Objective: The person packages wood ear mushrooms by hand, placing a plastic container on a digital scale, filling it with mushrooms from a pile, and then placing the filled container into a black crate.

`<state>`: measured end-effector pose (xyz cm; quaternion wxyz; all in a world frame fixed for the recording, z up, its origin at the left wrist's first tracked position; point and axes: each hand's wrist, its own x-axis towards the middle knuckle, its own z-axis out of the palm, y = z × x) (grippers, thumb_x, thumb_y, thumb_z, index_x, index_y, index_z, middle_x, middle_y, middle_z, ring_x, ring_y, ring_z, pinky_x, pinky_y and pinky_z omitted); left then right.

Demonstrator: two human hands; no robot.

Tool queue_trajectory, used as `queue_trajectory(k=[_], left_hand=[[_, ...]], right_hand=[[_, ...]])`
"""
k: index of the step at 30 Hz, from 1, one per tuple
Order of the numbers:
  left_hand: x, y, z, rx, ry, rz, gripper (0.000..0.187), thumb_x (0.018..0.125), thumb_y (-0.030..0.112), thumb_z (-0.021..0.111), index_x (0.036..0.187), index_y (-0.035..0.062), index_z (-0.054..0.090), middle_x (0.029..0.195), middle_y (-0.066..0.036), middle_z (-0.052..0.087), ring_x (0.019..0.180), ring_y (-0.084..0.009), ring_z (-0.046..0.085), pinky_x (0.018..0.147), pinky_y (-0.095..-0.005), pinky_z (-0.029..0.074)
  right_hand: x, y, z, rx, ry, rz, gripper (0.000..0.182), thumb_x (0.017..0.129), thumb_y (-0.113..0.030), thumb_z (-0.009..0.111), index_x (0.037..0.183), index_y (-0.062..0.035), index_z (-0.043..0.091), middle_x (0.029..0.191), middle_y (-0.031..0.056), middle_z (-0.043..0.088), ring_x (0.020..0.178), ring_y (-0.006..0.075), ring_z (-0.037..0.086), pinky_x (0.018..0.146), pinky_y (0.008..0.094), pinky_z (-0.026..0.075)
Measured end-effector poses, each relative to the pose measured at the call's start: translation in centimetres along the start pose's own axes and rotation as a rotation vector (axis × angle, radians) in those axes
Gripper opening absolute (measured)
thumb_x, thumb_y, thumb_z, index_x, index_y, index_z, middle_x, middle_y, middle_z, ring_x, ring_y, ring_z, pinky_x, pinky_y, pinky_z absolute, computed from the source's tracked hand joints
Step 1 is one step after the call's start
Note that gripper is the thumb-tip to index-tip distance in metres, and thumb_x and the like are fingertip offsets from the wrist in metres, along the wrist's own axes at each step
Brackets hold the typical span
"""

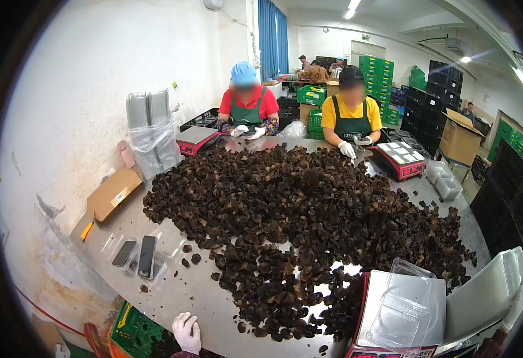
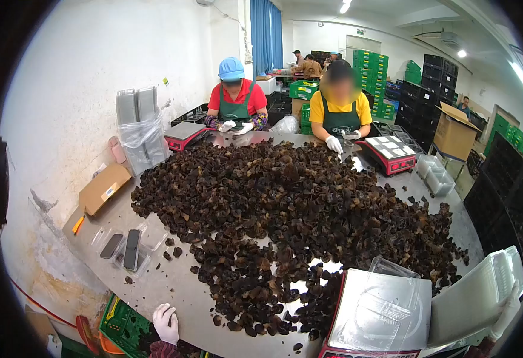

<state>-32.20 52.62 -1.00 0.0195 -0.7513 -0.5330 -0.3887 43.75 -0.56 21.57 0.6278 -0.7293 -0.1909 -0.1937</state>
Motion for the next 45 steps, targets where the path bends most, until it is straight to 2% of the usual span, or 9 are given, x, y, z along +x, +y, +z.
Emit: queue_trajectory(k=[7, 9, 10, 12, 19, 26, 31, 34, 45], left_hand=[[0.0, 0.1, -0.1, -0.002, 0.021, 0.02, 0.021, 0.071, 0.003, 0.063, 0.092, 0.0062, 0.065, 0.106, -0.01, 0.06, 0.108, -0.0316, 0.054, 0.095, -0.0425, 0.04], [0.3, 0.7, -0.5, -0.018, 0.011, 0.015, 0.021, 0.072, 0.002, 0.062, 0.092, 0.0058, 0.065, 0.106, -0.011, 0.06, 0.108, -0.0318, 0.054, 0.095, -0.0426, 0.04], [0.4, 1.1, -0.6, -0.033, 0.003, 0.006, 0.021, 0.072, 0.002, 0.062, 0.092, 0.0054, 0.065, 0.106, -0.011, 0.06, 0.108, -0.0321, 0.054, 0.095, -0.0427, 0.04], [0.4, 1.0, -0.5, -0.033, 0.0, 0.007, 0.021, 0.072, 0.002, 0.062, 0.092, 0.0051, 0.065, 0.106, -0.011, 0.06, 0.108, -0.0323, 0.054, 0.095, -0.0428, 0.04], [0.1, 0.8, -0.4, -0.019, 0.004, 0.004, 0.02, 0.074, 0.001, 0.059, 0.093, 0.0039, 0.065, 0.108, -0.011, 0.061, 0.109, -0.0325, 0.053, 0.095, -0.0429, 0.04], [0.0, 0.6, -0.3, -0.026, 0.013, 0.018, 0.019, 0.075, 0.0, 0.058, 0.093, 0.0036, 0.065, 0.108, -0.011, 0.061, 0.109, -0.0326, 0.053, 0.096, -0.0429, 0.04], [-0.2, -0.1, 0.1, -0.015, 0.024, 0.027, 0.02, 0.075, 0.0, 0.058, 0.093, 0.0035, 0.065, 0.108, -0.011, 0.061, 0.108, -0.0327, 0.053, 0.096, -0.0428, 0.041], [-0.2, -0.2, 0.1, -0.01, 0.025, 0.029, 0.02, 0.075, -0.001, 0.058, 0.093, 0.0032, 0.065, 0.108, -0.012, 0.061, 0.108, -0.0326, 0.053, 0.096, -0.0427, 0.041], [-0.4, -0.5, 0.3, -0.011, 0.025, 0.026, 0.02, 0.075, -0.001, 0.058, 0.093, 0.0025, 0.065, 0.108, -0.012, 0.061, 0.108, -0.0322, 0.053, 0.096, -0.042, 0.041]], right_hand=[[-1.8, -4.9, 2.3, -0.235, -0.02, 0.176, 0.041, 0.1, -0.029, 0.047, 0.114, 0.0066, 0.06, 0.09, -0.0022, 0.061, 0.069, 0.0032, 0.05, 0.06, 0.0199, 0.041], [-1.0, -1.3, 3.0, -0.111, 0.195, -0.128, 0.038, 0.1, -0.022, 0.044, 0.131, -0.0037, 0.051, 0.067, -0.0126, 0.03, 0.052, -0.0005, 0.023, 0.045, 0.02, 0.017], [-1.1, -1.2, 2.7, -0.118, 0.203, -0.127, 0.038, 0.1, -0.022, 0.044, 0.131, -0.0037, 0.051, 0.067, -0.0126, 0.03, 0.052, -0.0005, 0.023, 0.045, 0.02, 0.017], [-1.3, -1.8, 2.5, -0.002, 0.119, -0.099, 0.04, 0.1, -0.028, 0.046, 0.119, 0.0049, 0.059, 0.086, -0.0045, 0.055, 0.061, -0.0008, 0.034, 0.051, 0.0176, 0.027], [-3.6, -5.8, 4.8, -0.212, 0.141, -0.101, 0.039, 0.1, -0.028, 0.046, 0.126, -0.0019, 0.056, 0.061, -0.0111, 0.031, 0.05, -0.0002, 0.023, 0.044, 0.0216, 0.016], [-3.1, -5.0, 4.4, -0.254, 0.172, -0.015, 0.038, 0.099, -0.029, 0.046, 0.126, -0.004, 0.057, 0.059, -0.011, 0.031, 0.05, -0.0004, 0.023, 0.044, 0.021, 0.016], [-3.3, -4.5, 4.4, -0.204, 0.145, -0.155, 0.038, 0.1, -0.027, 0.045, 0.127, -0.0038, 0.056, 0.058, -0.0106, 0.032, 0.049, -0.0005, 0.023, 0.043, 0.0206, 0.016], [-3.4, -4.8, 4.0, -0.203, 0.109, -0.088, 0.036, 0.099, -0.027, 0.046, 0.128, -0.0081, 0.056, 0.059, -0.0098, 0.033, 0.049, 0.0001, 0.026, 0.044, 0.0201, 0.02], [-3.4, -5.1, 4.6, -0.197, 0.165, -0.068, 0.036, 0.099, -0.026, 0.046, 0.125, -0.0044, 0.058, 0.057, -0.0099, 0.032, 0.048, -0.0002, 0.022, 0.043, 0.0209, 0.016]])
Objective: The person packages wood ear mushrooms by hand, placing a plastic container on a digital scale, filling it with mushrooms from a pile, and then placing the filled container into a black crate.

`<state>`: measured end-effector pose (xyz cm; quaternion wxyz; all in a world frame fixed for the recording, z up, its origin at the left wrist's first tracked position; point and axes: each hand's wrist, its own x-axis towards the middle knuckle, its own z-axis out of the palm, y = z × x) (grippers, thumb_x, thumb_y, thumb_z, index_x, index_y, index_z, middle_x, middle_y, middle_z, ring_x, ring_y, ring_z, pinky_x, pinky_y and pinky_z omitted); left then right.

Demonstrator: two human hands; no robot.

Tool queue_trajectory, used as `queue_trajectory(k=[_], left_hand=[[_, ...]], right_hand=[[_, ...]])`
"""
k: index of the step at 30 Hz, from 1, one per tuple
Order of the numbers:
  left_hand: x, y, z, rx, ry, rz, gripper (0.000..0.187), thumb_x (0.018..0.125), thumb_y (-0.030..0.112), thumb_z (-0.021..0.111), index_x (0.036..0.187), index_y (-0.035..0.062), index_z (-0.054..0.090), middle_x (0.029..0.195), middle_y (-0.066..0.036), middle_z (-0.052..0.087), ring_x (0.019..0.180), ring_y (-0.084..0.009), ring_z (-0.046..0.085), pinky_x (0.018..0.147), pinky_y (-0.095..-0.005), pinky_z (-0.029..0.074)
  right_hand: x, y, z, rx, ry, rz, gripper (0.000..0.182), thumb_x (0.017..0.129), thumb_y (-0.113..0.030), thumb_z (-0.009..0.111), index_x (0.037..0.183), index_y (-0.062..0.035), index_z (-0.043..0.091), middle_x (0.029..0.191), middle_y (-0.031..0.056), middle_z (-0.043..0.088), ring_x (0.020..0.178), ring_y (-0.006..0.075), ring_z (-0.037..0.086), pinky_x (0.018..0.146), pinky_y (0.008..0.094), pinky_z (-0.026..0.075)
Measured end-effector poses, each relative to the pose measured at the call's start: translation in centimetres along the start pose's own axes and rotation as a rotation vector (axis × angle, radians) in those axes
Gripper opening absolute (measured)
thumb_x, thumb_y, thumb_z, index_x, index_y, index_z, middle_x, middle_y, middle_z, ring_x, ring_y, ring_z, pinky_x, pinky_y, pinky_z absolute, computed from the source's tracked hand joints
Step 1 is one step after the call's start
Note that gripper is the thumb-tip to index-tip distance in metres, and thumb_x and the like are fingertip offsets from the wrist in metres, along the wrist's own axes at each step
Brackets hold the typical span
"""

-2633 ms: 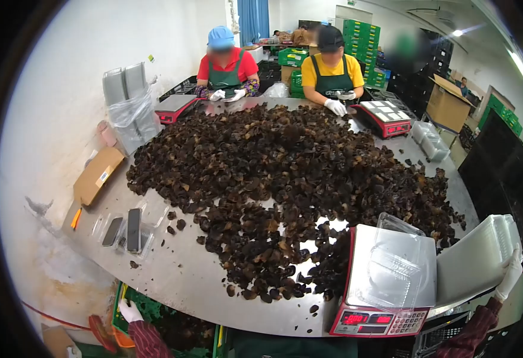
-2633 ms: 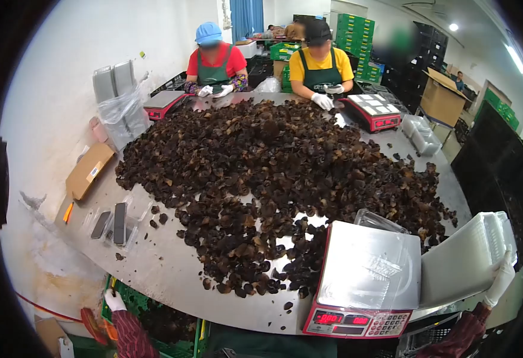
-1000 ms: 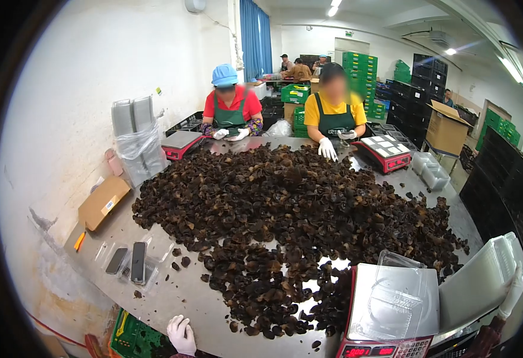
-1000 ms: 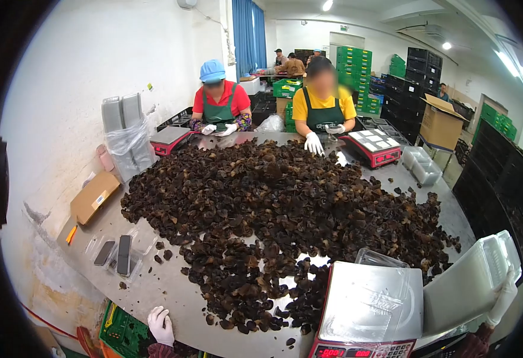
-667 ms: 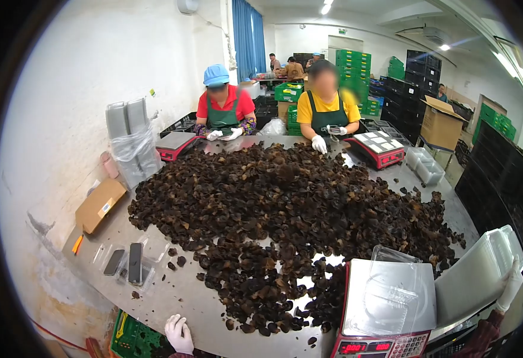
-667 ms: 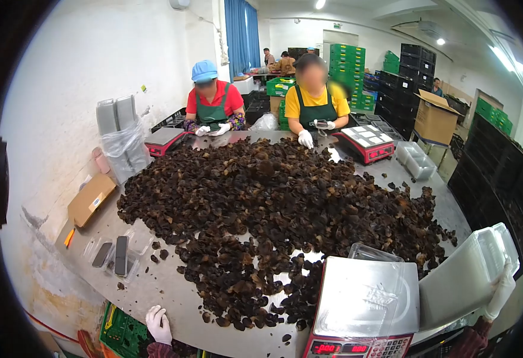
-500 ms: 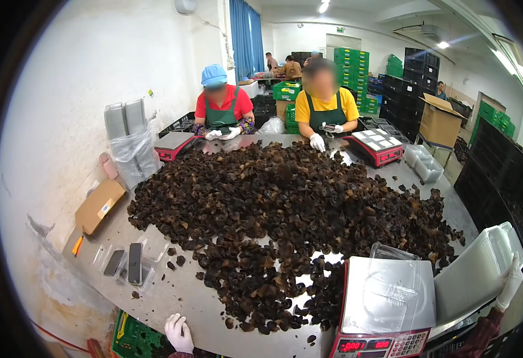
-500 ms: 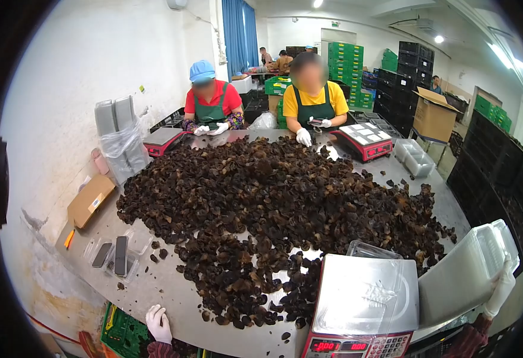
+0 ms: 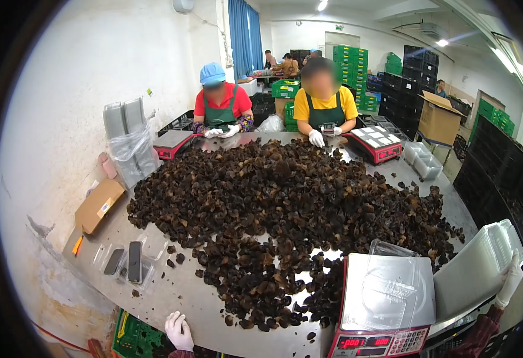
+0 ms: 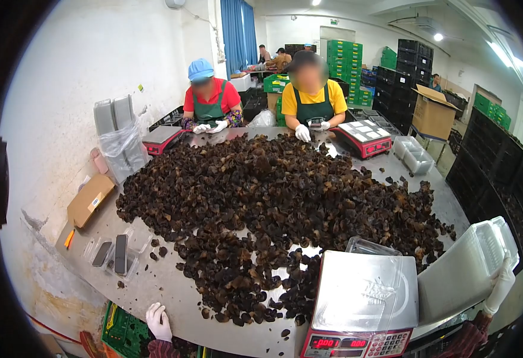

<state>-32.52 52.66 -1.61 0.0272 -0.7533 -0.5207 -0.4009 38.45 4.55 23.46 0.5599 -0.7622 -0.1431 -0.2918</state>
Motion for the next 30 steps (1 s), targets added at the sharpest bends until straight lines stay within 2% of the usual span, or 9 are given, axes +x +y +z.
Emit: queue_trajectory(k=[8, 11, 13, 14, 16, 18, 23, 27, 30], left_hand=[[-0.1, -0.2, 0.1, 0.002, 0.004, 0.014, 0.019, 0.076, -0.001, 0.058, 0.094, 0.0026, 0.065, 0.109, -0.012, 0.061, 0.108, -0.0323, 0.054, 0.097, -0.042, 0.041], [-0.1, -0.2, 0.2, -0.008, -0.002, -0.009, 0.019, 0.076, 0.0, 0.059, 0.094, 0.0033, 0.065, 0.109, -0.011, 0.061, 0.109, -0.0324, 0.053, 0.098, -0.0442, 0.04], [0.2, 0.3, 0.1, 0.005, -0.015, -0.015, 0.019, 0.077, -0.001, 0.06, 0.095, 0.0036, 0.065, 0.11, -0.011, 0.062, 0.109, -0.032, 0.054, 0.098, -0.043, 0.04], [0.3, 0.3, 0.1, 0.006, -0.015, -0.019, 0.019, 0.077, -0.002, 0.06, 0.095, 0.004, 0.065, 0.109, -0.011, 0.062, 0.108, -0.0315, 0.054, 0.097, -0.0414, 0.041], [0.7, 0.4, 0.2, -0.015, -0.044, -0.063, 0.021, 0.078, -0.002, 0.06, 0.098, 0.0044, 0.066, 0.108, -0.011, 0.061, 0.106, -0.03, 0.055, 0.096, -0.0394, 0.042], [1.8, 2.7, 0.6, -0.186, -0.078, -0.168, 0.025, 0.079, -0.002, 0.061, 0.102, 0.0051, 0.066, 0.109, -0.012, 0.061, 0.105, -0.0286, 0.055, 0.095, -0.0374, 0.043], [6.9, 13.1, 1.3, -0.367, -0.346, 0.065, 0.038, 0.078, 0.007, 0.067, 0.116, 0.0073, 0.063, 0.119, -0.013, 0.058, 0.11, -0.0293, 0.054, 0.096, -0.0372, 0.042], [10.4, 18.5, 4.5, -0.393, -0.461, 0.361, 0.054, 0.074, 0.017, 0.072, 0.126, 0.0137, 0.057, 0.122, -0.017, 0.054, 0.109, -0.0358, 0.053, 0.093, -0.042, 0.043], [12.0, 21.0, 7.4, -0.192, -0.555, 0.592, 0.065, 0.074, 0.036, 0.071, 0.134, 0.0285, 0.047, 0.135, -0.017, 0.043, 0.119, -0.0387, 0.045, 0.095, -0.0448, 0.04]], right_hand=[[0.2, -0.1, -0.4, -0.033, -0.012, 0.041, 0.033, 0.099, -0.024, 0.046, 0.122, -0.0053, 0.061, 0.058, -0.0092, 0.033, 0.049, 0.0003, 0.024, 0.044, 0.0212, 0.017], [0.6, 1.4, -0.9, -0.068, -0.037, -0.096, 0.033, 0.099, -0.023, 0.047, 0.124, -0.0061, 0.059, 0.061, -0.0094, 0.033, 0.051, 0.0002, 0.024, 0.045, 0.0207, 0.017], [1.0, 0.8, -0.3, -0.119, 0.015, -0.474, 0.035, 0.099, -0.023, 0.047, 0.128, -0.0056, 0.056, 0.063, -0.01, 0.031, 0.053, 0.0002, 0.023, 0.047, 0.0197, 0.017], [0.8, 0.2, -0.2, -0.132, -0.018, -0.466, 0.035, 0.099, -0.023, 0.047, 0.128, -0.0056, 0.056, 0.063, -0.01, 0.031, 0.053, 0.0002, 0.023, 0.047, 0.0197, 0.017], [0.4, -1.4, -0.3, 0.084, -0.018, -0.022, 0.037, 0.099, -0.022, 0.046, 0.131, -0.0037, 0.052, 0.064, -0.0104, 0.028, 0.054, 0.0004, 0.023, 0.048, 0.0184, 0.017], [0.3, -1.4, -0.5, 0.069, -0.043, -0.009, 0.038, 0.1, -0.022, 0.045, 0.132, -0.0018, 0.05, 0.065, -0.0106, 0.027, 0.055, 0.0002, 0.021, 0.049, 0.0178, 0.017], [-0.7, -4.1, 1.1, 0.23, 0.026, 0.054, 0.038, 0.1, -0.023, 0.045, 0.131, -0.0015, 0.051, 0.064, -0.0108, 0.027, 0.054, 0.0, 0.02, 0.047, 0.0183, 0.017], [0.0, -3.2, 0.1, 0.082, -0.036, 0.042, 0.036, 0.1, -0.021, 0.045, 0.13, -0.0021, 0.052, 0.065, -0.0109, 0.029, 0.054, 0.0, 0.021, 0.047, 0.0179, 0.017], [0.3, -2.6, -0.1, -0.024, -0.036, 0.039, 0.035, 0.099, -0.018, 0.044, 0.131, -0.0034, 0.052, 0.065, -0.011, 0.032, 0.054, -0.0003, 0.023, 0.047, 0.0172, 0.018]])
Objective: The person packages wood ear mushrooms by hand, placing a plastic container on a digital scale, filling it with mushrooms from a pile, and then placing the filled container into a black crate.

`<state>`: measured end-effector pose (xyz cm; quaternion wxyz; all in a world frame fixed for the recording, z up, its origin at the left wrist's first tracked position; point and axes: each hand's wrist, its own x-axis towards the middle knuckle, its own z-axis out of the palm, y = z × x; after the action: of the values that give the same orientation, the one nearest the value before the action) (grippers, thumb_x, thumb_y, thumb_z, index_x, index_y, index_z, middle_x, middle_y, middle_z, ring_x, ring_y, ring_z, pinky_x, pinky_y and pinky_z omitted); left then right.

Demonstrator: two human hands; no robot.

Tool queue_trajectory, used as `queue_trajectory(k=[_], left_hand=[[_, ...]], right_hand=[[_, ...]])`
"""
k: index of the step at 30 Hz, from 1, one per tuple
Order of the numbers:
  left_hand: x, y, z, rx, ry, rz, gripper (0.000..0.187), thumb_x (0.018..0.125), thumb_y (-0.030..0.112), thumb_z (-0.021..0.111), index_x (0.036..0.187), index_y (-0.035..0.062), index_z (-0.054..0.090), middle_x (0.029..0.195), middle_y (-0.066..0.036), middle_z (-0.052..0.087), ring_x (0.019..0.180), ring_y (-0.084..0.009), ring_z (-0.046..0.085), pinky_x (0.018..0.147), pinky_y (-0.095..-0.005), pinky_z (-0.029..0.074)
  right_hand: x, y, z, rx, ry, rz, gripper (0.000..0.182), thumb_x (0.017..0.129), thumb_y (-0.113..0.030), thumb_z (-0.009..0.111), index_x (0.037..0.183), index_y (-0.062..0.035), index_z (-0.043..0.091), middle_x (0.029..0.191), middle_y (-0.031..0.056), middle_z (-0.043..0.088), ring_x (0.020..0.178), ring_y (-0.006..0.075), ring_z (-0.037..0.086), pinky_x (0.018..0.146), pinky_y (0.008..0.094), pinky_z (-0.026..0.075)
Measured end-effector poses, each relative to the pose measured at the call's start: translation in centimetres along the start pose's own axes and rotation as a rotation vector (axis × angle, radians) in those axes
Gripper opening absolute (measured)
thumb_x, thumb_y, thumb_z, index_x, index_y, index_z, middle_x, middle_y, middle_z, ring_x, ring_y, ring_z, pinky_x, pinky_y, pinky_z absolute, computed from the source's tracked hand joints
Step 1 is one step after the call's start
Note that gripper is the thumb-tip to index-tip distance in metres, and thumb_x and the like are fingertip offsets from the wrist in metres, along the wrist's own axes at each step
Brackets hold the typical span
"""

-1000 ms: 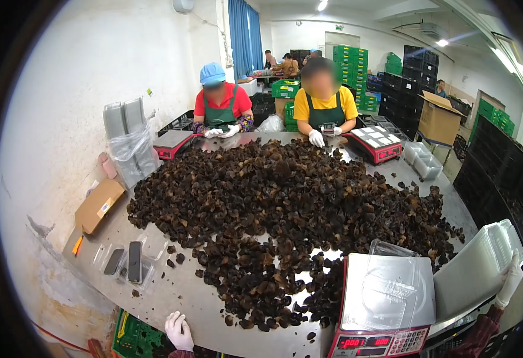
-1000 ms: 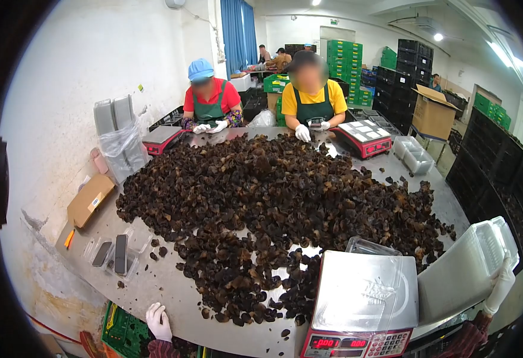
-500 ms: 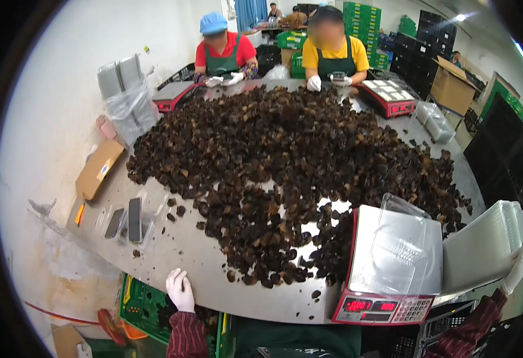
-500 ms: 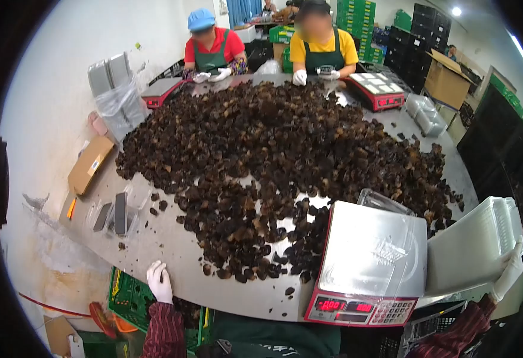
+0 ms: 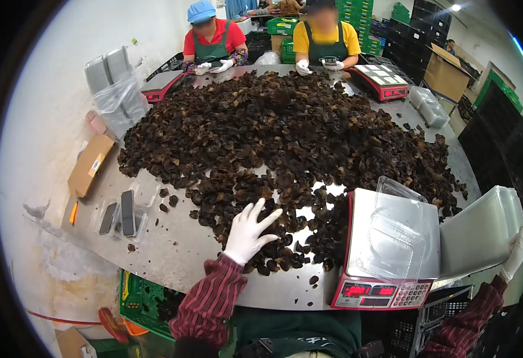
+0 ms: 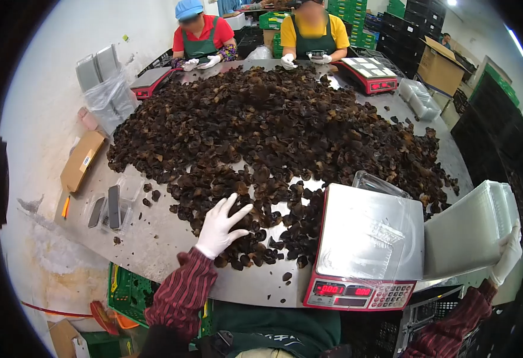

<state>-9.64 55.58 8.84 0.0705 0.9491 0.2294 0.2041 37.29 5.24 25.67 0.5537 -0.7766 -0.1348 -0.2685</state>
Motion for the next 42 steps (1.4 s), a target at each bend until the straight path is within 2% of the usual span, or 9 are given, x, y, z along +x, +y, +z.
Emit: queue_trajectory(k=[8, 10, 12, 18, 24, 28, 33, 38, 42], left_hand=[[1.0, -2.6, 5.1, 0.022, 0.012, 0.046, 0.015, 0.078, 0.027, 0.068, 0.087, 0.0152, 0.065, 0.08, -0.008, 0.053, 0.073, -0.026, 0.057, 0.061, -0.0373, 0.047], [0.9, -3.2, 5.3, -0.174, 0.047, -0.072, 0.012, 0.079, 0.024, 0.068, 0.083, 0.0123, 0.065, 0.077, -0.007, 0.052, 0.071, -0.0254, 0.057, 0.061, -0.0357, 0.047], [1.8, -3.0, 4.4, -0.372, 0.093, -0.205, 0.011, 0.079, 0.017, 0.069, 0.083, 0.0076, 0.065, 0.078, -0.007, 0.054, 0.07, -0.0239, 0.058, 0.063, -0.032, 0.046], [7.0, 4.6, -0.7, -0.732, 0.22, -0.086, 0.011, 0.078, 0.009, 0.07, 0.088, 0.0043, 0.067, 0.082, -0.007, 0.057, 0.075, -0.0197, 0.058, 0.066, -0.0278, 0.047], [11.1, 17.5, 0.3, -0.582, 0.205, 0.627, 0.014, 0.074, 0.01, 0.061, 0.088, 0.0101, 0.062, 0.088, -0.009, 0.058, 0.076, -0.0238, 0.06, 0.062, -0.0333, 0.051], [10.7, 21.7, 4.3, -0.293, -0.28, 0.725, 0.015, 0.075, 0.022, 0.06, 0.08, 0.0081, 0.063, 0.106, -0.015, 0.054, 0.107, -0.0314, 0.049, 0.093, -0.0446, 0.04], [10.5, 19.9, 0.4, -0.619, 0.086, 0.727, 0.028, 0.072, 0.03, 0.068, 0.09, 0.0097, 0.062, 0.114, -0.012, 0.053, 0.107, -0.031, 0.049, 0.093, -0.044, 0.039], [9.9, 7.0, -2.3, -0.273, 0.208, 0.3, 0.039, 0.062, 0.022, 0.075, 0.098, 0.0113, 0.065, 0.101, -0.011, 0.056, 0.086, -0.0299, 0.055, 0.075, -0.0404, 0.047], [4.5, -8.9, 0.1, 0.254, 0.055, -0.337, 0.068, 0.067, 0.044, 0.076, 0.129, 0.03, 0.053, 0.139, -0.01, 0.036, 0.127, -0.0295, 0.033, 0.093, -0.0578, 0.037]], right_hand=[[-5.0, -3.2, 0.7, -0.272, 0.261, -0.604, 0.032, 0.1, -0.019, 0.044, 0.121, -0.0021, 0.06, 0.089, 0.0033, 0.058, 0.074, 0.0104, 0.053, 0.063, 0.0209, 0.043], [-10.8, -7.9, 2.6, 0.089, 0.338, -0.329, 0.026, 0.097, -0.02, 0.049, 0.101, 0.0003, 0.064, 0.087, 0.0063, 0.062, 0.069, 0.0101, 0.054, 0.058, 0.0231, 0.044], [-14.2, -7.4, 2.2, -0.081, -0.245, -0.052, 0.024, 0.095, -0.021, 0.054, 0.088, 0.0005, 0.063, 0.077, 0.0062, 0.062, 0.062, 0.0105, 0.054, 0.054, 0.0249, 0.043], [-23.9, -6.4, 8.8, -0.142, -0.842, 0.364, 0.027, 0.088, -0.018, 0.064, 0.101, 0.0053, 0.059, 0.073, 0.0074, 0.062, 0.049, 0.0081, 0.052, 0.046, 0.0226, 0.042], [-26.3, -6.9, 12.1, 0.061, -0.794, 0.544, 0.023, 0.091, -0.013, 0.058, 0.105, 0.0064, 0.058, 0.075, 0.0048, 0.061, 0.049, 0.0066, 0.049, 0.045, 0.0215, 0.041], [-26.7, -7.4, 13.5, 0.025, -0.766, 0.443, 0.019, 0.091, -0.014, 0.056, 0.097, 0.0039, 0.061, 0.067, -0.0001, 0.055, 0.047, 0.0045, 0.046, 0.041, 0.0212, 0.036], [-26.1, -8.7, 13.5, -0.02, -0.763, 0.515, 0.021, 0.091, -0.015, 0.056, 0.097, 0.004, 0.063, 0.065, 0.0008, 0.056, 0.048, 0.0046, 0.043, 0.042, 0.0219, 0.034], [-25.7, -7.5, 12.7, 0.049, -0.741, 0.502, 0.025, 0.094, -0.019, 0.057, 0.097, 0.0045, 0.062, 0.065, 0.0008, 0.055, 0.043, 0.0056, 0.044, 0.041, 0.0202, 0.034], [-25.6, -8.5, 12.2, 0.036, -0.703, 0.512, 0.025, 0.094, -0.021, 0.057, 0.097, 0.0029, 0.062, 0.062, 0.0013, 0.055, 0.045, 0.0052, 0.047, 0.042, 0.0196, 0.035]])
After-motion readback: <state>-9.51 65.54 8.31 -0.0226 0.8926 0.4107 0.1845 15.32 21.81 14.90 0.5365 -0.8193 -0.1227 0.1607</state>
